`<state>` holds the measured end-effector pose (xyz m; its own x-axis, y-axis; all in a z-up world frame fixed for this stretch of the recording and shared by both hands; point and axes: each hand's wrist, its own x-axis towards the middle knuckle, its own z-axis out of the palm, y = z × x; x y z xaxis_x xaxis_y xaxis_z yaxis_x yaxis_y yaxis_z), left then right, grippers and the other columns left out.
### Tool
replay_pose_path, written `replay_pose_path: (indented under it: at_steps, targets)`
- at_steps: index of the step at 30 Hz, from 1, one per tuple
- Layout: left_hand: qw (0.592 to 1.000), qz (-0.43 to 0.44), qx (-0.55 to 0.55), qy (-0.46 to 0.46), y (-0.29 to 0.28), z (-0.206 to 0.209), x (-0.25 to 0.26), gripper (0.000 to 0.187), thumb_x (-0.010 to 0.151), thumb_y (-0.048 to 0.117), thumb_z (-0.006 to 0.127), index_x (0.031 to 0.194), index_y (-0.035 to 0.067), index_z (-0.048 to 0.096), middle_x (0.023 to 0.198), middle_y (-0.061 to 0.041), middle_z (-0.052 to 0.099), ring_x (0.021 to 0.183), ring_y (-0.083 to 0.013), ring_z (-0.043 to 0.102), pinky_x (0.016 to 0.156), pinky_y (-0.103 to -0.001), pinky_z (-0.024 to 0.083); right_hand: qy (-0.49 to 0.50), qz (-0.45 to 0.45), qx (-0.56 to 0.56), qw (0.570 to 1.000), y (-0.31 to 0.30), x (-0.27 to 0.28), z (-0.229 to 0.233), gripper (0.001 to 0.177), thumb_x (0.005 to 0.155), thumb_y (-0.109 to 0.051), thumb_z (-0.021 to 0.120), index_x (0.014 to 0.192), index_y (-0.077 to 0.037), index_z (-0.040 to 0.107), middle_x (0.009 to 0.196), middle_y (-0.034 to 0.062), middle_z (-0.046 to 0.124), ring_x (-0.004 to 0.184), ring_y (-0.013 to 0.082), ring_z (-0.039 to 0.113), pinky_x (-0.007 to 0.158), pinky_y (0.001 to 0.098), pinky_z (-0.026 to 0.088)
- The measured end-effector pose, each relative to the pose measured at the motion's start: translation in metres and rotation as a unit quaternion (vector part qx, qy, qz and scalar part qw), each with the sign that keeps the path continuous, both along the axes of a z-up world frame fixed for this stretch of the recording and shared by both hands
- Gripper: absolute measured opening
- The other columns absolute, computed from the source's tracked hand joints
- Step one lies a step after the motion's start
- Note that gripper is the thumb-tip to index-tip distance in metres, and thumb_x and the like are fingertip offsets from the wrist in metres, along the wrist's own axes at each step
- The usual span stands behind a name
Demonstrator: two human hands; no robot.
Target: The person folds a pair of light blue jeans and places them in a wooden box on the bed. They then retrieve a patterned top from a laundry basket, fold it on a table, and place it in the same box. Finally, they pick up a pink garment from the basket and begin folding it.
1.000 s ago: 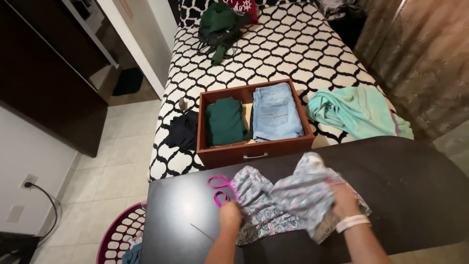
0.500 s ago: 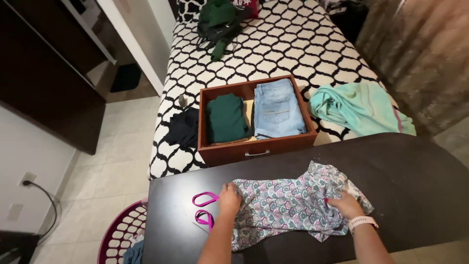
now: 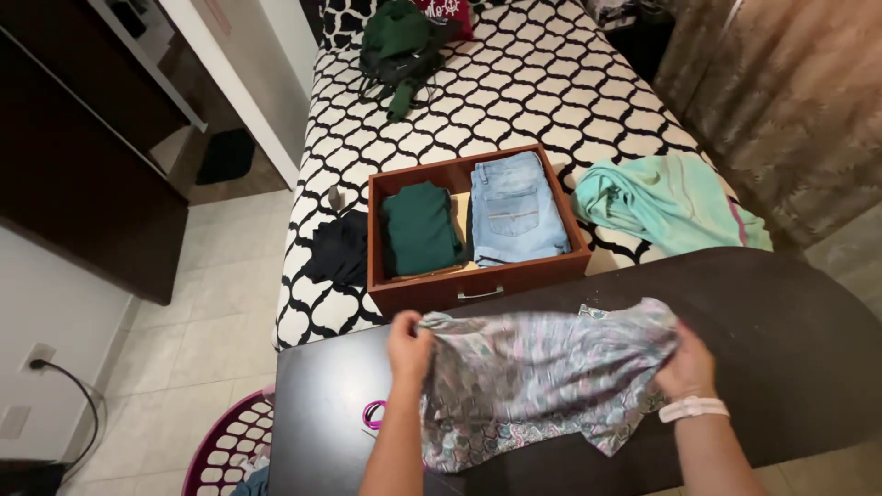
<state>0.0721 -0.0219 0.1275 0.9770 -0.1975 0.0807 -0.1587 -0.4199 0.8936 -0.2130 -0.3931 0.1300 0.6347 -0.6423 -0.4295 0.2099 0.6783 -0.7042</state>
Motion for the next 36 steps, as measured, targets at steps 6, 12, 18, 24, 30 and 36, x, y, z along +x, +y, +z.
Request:
replay_pose_path:
  at_steps: [6,12,18,24,30,36]
  targets:
    - [0.979,0.056,0.079,-0.178,0.045,0.013,-0.023,0.022,0.072,0.001,0.064,0.086,0.014,0.074,0.079,-0.014,0.067,0.085,-0.0364,0.062,0.083,-0.046,0.048,0.241,0.055,-0.559,0.792,-0.007,-0.024,-0.034,0.036,0.088,-0.003,0.06,0.121,0.01,0.06,0.116,0.0329,0.057,0.121,0.0388,0.052,0.112,0.0447,0.036]
    - [0.887,-0.05,0.455,0.064,0.055,-0.038,-0.064,0.018,0.085,0.02,0.058,0.099,0.017,0.068,0.101,-0.01,0.065,0.097,-0.034,0.064,0.078,-0.052,0.054,0.425,0.144,-0.332,0.83,0.005,-0.028,-0.035,0.041,0.078,-0.032,0.072,0.111,-0.008,0.08,0.117,0.0086,0.075,0.109,0.0219,0.065,0.088,0.0308,0.041]
    - [0.913,-0.094,0.39,-0.076,0.033,-0.043,-0.068,0.027,0.079,0.033,0.07,0.098,0.015,0.069,0.098,-0.009,0.066,0.091,-0.032,0.062,0.075,-0.048,0.052,0.449,0.194,-0.254,0.834,0.018,-0.024,-0.005,0.045,0.084,-0.024,0.07,0.127,-0.009,0.072,0.125,0.0161,0.069,0.107,0.0307,0.063,0.085,0.0403,0.044]
    - [0.902,-0.063,0.413,0.112,0.034,-0.079,-0.059,0.025,0.083,0.012,0.05,0.101,0.01,0.067,0.101,-0.017,0.07,0.096,-0.0394,0.067,0.082,-0.051,0.053,0.345,0.064,-0.799,0.488,-0.09,-0.073,-0.161,0.08,0.058,-0.01,0.065,0.137,-0.002,0.057,0.143,0.0138,0.057,0.133,0.0235,0.053,0.117,0.0246,0.035]
    - [0.983,0.033,0.161,0.082,0.036,-0.069,-0.053,0.026,0.085,0.015,0.061,0.111,0.019,0.063,0.098,-0.005,0.076,0.093,-0.0318,0.069,0.086,-0.046,0.049,0.343,0.008,-0.142,0.929,-0.016,-0.04,-0.032,0.041,0.077,-0.026,0.075,0.11,-0.003,0.069,0.121,0.0106,0.065,0.115,0.0266,0.056,0.094,0.0458,0.038]
    - [0.897,-0.03,0.409,0.169,0.039,-0.076,-0.06,0.051,0.082,0.053,0.067,0.1,0.005,0.065,0.102,-0.018,0.071,0.097,-0.0406,0.066,0.083,-0.049,0.052,0.411,0.097,-0.157,0.893,-0.039,-0.071,-0.11,0.05,0.084,-0.023,0.07,0.129,-0.001,0.062,0.135,0.0105,0.057,0.122,0.0288,0.052,0.091,0.0486,0.04]
